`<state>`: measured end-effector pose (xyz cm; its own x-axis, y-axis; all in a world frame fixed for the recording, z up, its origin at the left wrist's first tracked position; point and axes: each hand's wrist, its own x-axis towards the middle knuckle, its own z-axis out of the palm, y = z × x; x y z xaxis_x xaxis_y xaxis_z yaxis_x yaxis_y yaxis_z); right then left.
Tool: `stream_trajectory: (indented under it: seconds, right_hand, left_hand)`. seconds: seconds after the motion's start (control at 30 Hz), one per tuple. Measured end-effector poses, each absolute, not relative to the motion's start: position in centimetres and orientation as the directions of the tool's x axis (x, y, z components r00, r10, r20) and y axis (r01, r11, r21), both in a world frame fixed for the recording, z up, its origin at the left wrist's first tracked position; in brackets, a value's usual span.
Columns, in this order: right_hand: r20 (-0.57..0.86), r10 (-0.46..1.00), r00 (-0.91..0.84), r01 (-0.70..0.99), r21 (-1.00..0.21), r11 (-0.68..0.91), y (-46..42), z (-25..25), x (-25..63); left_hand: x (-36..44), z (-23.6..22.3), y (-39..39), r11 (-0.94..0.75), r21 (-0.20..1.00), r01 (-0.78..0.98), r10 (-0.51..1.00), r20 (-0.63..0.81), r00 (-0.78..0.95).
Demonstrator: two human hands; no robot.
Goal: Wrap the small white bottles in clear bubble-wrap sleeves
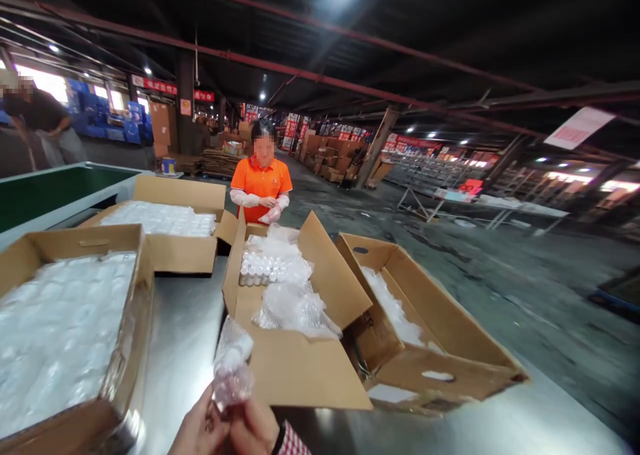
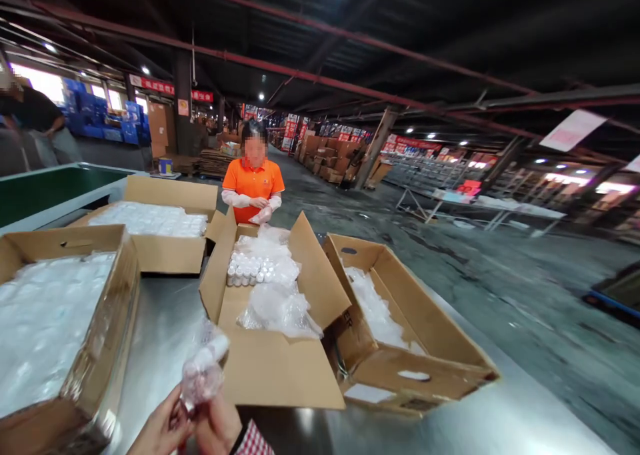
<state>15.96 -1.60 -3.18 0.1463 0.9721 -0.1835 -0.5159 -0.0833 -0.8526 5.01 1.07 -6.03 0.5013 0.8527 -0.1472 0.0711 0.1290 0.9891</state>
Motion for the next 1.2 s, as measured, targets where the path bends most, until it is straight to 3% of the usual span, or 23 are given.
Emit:
stream_trajectory:
  seconds: [0.1,0.2,0.3,0.47,0.57,0.77,0.83,0.9,1.03,1.1,1.2]
  right_hand:
    - [-0.246,0.942,0.228,-0.663,-0.748,-0.035,-1.9,-0.5,15.4]
    - [-0.214,0.949,0.232,-0.725,-0.688,0.023,-2.1,1.5,14.9]
    - [-0.222,0.942,0.252,-0.759,-0.649,0.050,-2.1,1.9,14.4]
    - [-0.292,0.935,0.201,-0.813,-0.582,-0.007,-2.1,0.0,14.2]
    - [-0.355,0.918,0.180,-0.844,-0.536,-0.042,-1.8,-1.1,14.3]
    - [-0.514,0.841,0.170,-0.874,-0.472,-0.112,-1.6,-2.0,14.7]
    - [-0.500,0.854,0.146,-0.841,-0.518,-0.159,-2.1,-1.8,14.9]
    - [-0.432,0.885,0.174,-0.745,-0.645,-0.169,-2.8,-1.5,15.5]
    - [-0.151,0.871,0.468,-0.413,-0.908,0.064,-3.0,-1.7,18.3]
    - [-0.060,0.825,0.563,-0.273,-0.955,0.117,-2.1,-2.3,20.4]
    - [-0.066,0.852,0.520,-0.226,-0.972,0.063,-0.5,-3.2,23.1]
  left_hand:
    - [4.0,-4.9,1.2,-0.091,0.970,0.225,0.818,-0.056,0.572]
    - [3.2,-2.6,2.1,-0.314,0.894,0.320,0.791,0.060,0.609]
    - [3.1,-0.9,3.0,-0.421,0.842,0.337,0.763,0.128,0.633]
    - [3.9,-1.7,3.7,-0.501,0.795,0.343,0.803,0.278,0.528]
    - [4.5,-2.6,4.0,-0.476,0.789,0.389,0.841,0.278,0.465]
    - [5.0,-2.7,5.0,-0.501,0.791,0.351,0.769,0.221,0.600]
    - [4.8,-2.8,5.7,-0.491,0.794,0.358,0.766,0.199,0.611]
    - [4.6,-2.9,6.6,-0.468,0.797,0.381,0.792,0.187,0.581]
    - [4.4,-2.6,9.0,-0.423,0.822,0.383,0.835,0.189,0.517]
    - [4.4,-1.9,9.9,-0.397,0.850,0.345,0.839,0.184,0.512]
    - [4.2,0.1,10.3,-0.343,0.895,0.286,0.841,0.157,0.517]
